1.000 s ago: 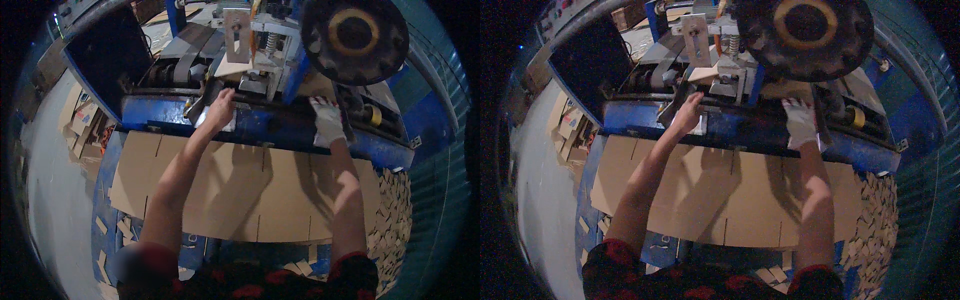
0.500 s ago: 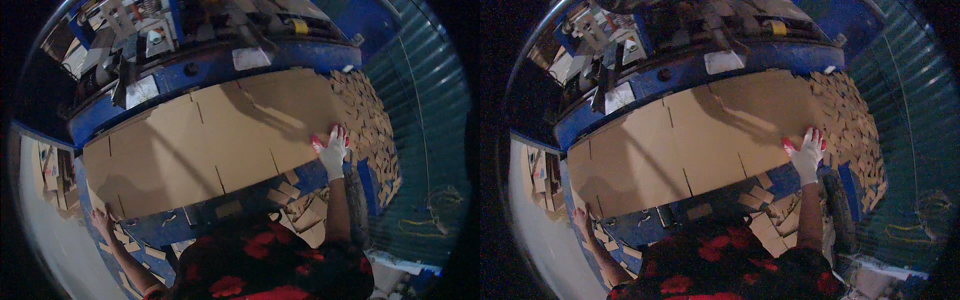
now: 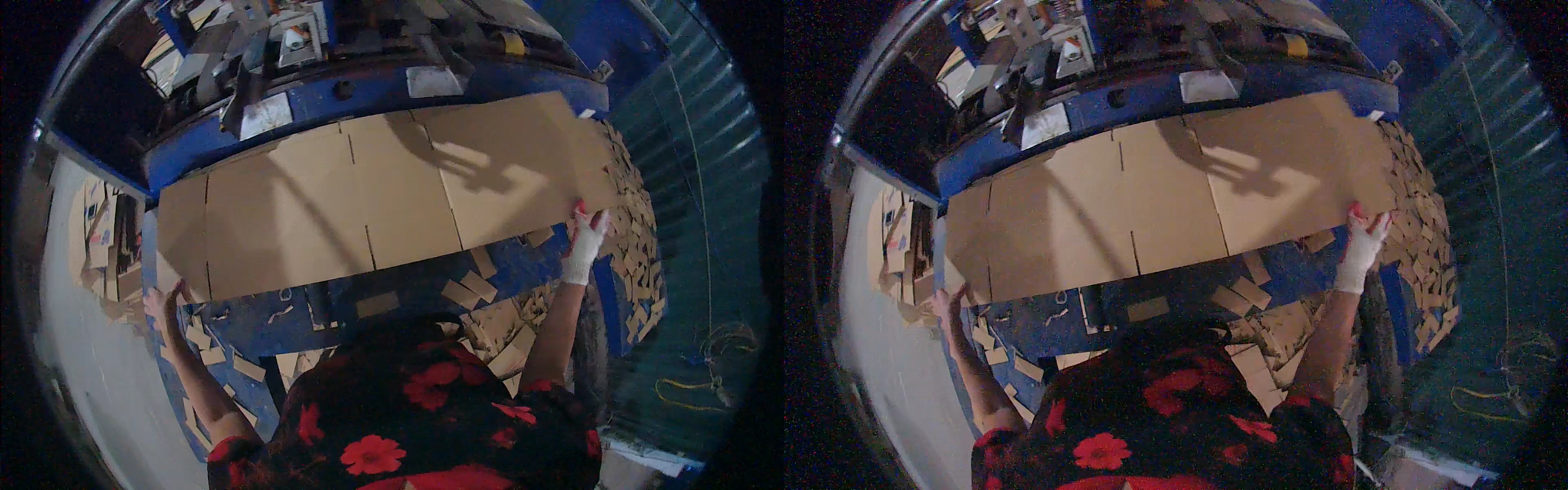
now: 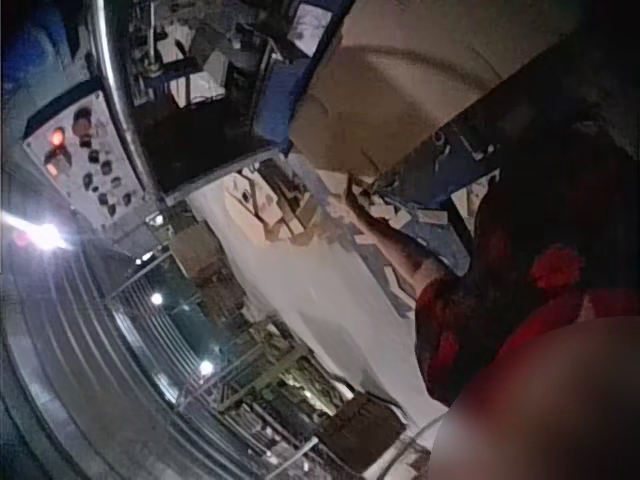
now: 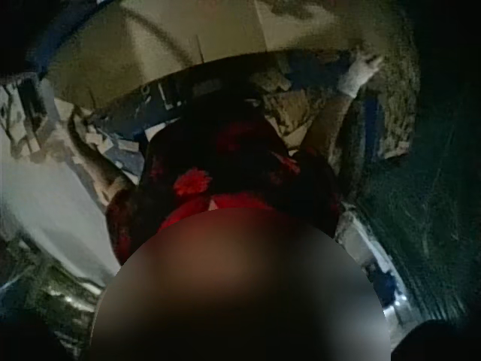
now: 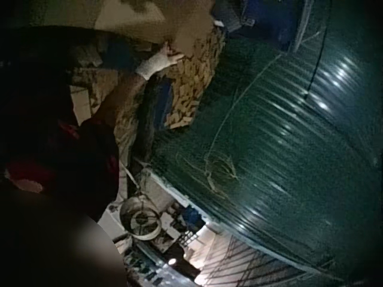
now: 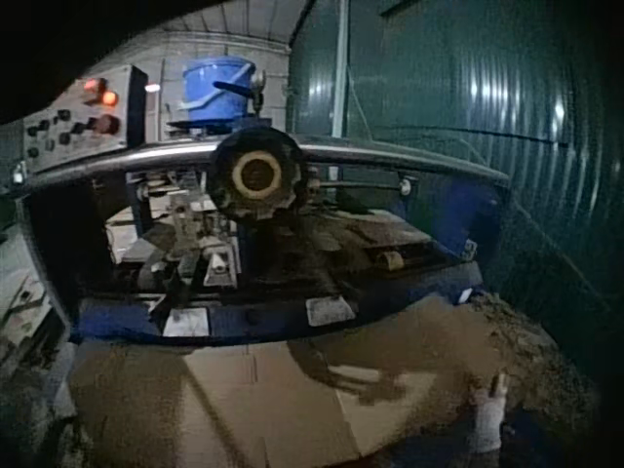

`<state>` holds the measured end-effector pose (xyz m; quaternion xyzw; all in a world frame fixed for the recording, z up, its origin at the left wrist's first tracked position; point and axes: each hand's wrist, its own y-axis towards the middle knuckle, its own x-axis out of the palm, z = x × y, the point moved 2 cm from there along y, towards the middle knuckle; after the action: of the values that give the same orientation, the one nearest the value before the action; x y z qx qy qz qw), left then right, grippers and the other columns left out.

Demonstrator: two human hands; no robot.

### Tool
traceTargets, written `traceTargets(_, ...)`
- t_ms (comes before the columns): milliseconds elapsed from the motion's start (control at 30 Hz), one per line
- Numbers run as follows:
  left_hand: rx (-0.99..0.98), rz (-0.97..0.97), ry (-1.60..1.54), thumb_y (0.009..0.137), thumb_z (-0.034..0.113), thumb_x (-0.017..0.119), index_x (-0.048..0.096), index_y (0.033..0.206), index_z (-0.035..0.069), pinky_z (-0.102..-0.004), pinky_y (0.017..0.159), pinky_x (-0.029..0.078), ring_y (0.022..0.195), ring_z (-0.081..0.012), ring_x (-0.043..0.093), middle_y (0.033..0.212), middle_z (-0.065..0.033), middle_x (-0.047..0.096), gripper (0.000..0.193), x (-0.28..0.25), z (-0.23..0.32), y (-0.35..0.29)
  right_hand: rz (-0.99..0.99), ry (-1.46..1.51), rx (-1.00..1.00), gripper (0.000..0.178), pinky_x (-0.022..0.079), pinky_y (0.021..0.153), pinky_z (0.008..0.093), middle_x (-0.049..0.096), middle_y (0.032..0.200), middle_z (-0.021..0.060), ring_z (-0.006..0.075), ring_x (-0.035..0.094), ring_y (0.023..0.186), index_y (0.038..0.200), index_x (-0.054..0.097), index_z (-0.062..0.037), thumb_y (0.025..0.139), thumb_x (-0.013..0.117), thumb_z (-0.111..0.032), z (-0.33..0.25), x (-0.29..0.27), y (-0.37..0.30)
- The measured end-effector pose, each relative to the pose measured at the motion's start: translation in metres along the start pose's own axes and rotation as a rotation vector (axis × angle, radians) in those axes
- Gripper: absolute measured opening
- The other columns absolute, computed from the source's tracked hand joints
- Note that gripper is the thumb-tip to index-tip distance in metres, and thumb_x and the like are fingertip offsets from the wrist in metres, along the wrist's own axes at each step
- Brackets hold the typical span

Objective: The person repeatedly folds flat cardboard sheets into box shapes using a blue machine. They align the cardboard, fold the flaps, and press the edges to form the box structure. The process is repeated continuously throughout the clip.

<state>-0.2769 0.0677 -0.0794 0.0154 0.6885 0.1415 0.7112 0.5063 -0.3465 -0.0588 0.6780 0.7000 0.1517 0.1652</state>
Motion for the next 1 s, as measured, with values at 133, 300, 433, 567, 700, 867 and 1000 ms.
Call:
traceTargets(133,0.177,0.222,-0.595,0.079,0.046,0.071,0.061,0.102,0.0,-0.0398,0.077,0.049,0.086,-0.0252,0.061,0.096,-0.0135,0.062,0.052,-0.048,0.028,-0.004,-0.306,0.482,0.205,0.057,0.046,0.093,0.0329,0.057,0.12,0.0095,0.0168,0.054,0.108,0.13,0.046,-0.0028,0.08,0.072,-0.007,-0.078,0.048,-0.053)
traceTargets(300,0.09,-0.248,-1.483,0.084,0.014,0.067,0.061,0.115,0.003,-0.0307,0.081,0.049,0.094,-0.0164,0.059,0.104,-0.0072,0.061,0.034,-0.055,0.048,-0.044,-0.969,-0.144,-0.513,0.066,0.039,0.101,0.0511,0.051,0.127,0.0148,0.0345,0.049,0.118,0.13,0.048,-0.0087,0.074,0.078,-0.027,-0.123,0.123,-0.16)
traceTargets(433,0.202,-0.246,-1.221,0.084,0.006,0.063,0.061,0.117,0.003,-0.0326,0.08,0.049,0.092,-0.0178,0.062,0.105,-0.0092,0.067,0.033,-0.019,0.091,-0.089,-1.298,-0.609,-1.052,0.063,0.025,0.107,0.06,0.05,0.127,0.0128,0.0339,0.04,0.129,0.129,0.052,-0.0167,0.07,0.073,-0.024,-0.139,0.15,-0.191)
traceTargets(567,0.284,-0.035,-0.911,0.085,0.005,0.06,0.059,0.122,0.003,-0.0341,0.085,0.049,0.099,-0.0236,0.064,0.114,-0.0151,0.065,0.037,-0.036,0.123,-0.105,-1.275,-0.606,-1.135,0.047,0.033,0.1,0.0573,0.056,0.12,0.015,0.0405,0.047,0.12,0.12,0.059,-0.0124,0.072,0.06,-0.012,-0.152,0.149,-0.181)
traceTargets(700,0.688,0.136,-0.774,0.073,-0.002,0.066,0.055,0.128,0.007,-0.037,0.094,0.047,0.114,-0.0333,0.058,0.123,-0.0177,0.06,0.057,-0.08,0.166,-0.116,-1.185,-0.535,-1.126,0.047,0.035,0.098,0.0557,0.055,0.12,0.0147,0.0397,0.048,0.118,0.118,0.06,-0.0129,0.072,0.059,-0.009,-0.151,0.126,-0.154)
traceTargets(867,0.852,0.17,-0.743,0.062,-0.006,0.074,0.052,0.131,0.006,-0.04,0.098,0.046,0.12,-0.0331,0.054,0.129,-0.0175,0.056,0.073,-0.076,0.246,-0.099,-1.028,-0.747,-1.221,0.045,0.04,0.095,0.0561,0.055,0.117,0.0127,0.0375,0.051,0.114,0.12,0.061,-0.0173,0.076,0.055,-0.01,-0.12,0.145,-0.109)
traceTargets(1000,0.914,0.212,-0.794,0.068,-0.005,0.071,0.051,0.131,0.004,-0.0401,0.1,0.044,0.124,-0.0348,0.05,0.133,-0.0188,0.052,0.066,-0.057,0.293,-0.066,-0.872,-0.66,-1.299,0.046,0.043,0.092,0.0511,0.056,0.118,0.0096,0.0338,0.052,0.112,0.122,0.06,-0.0237,0.078,0.056,-0.01,-0.09,0.195,-0.083)
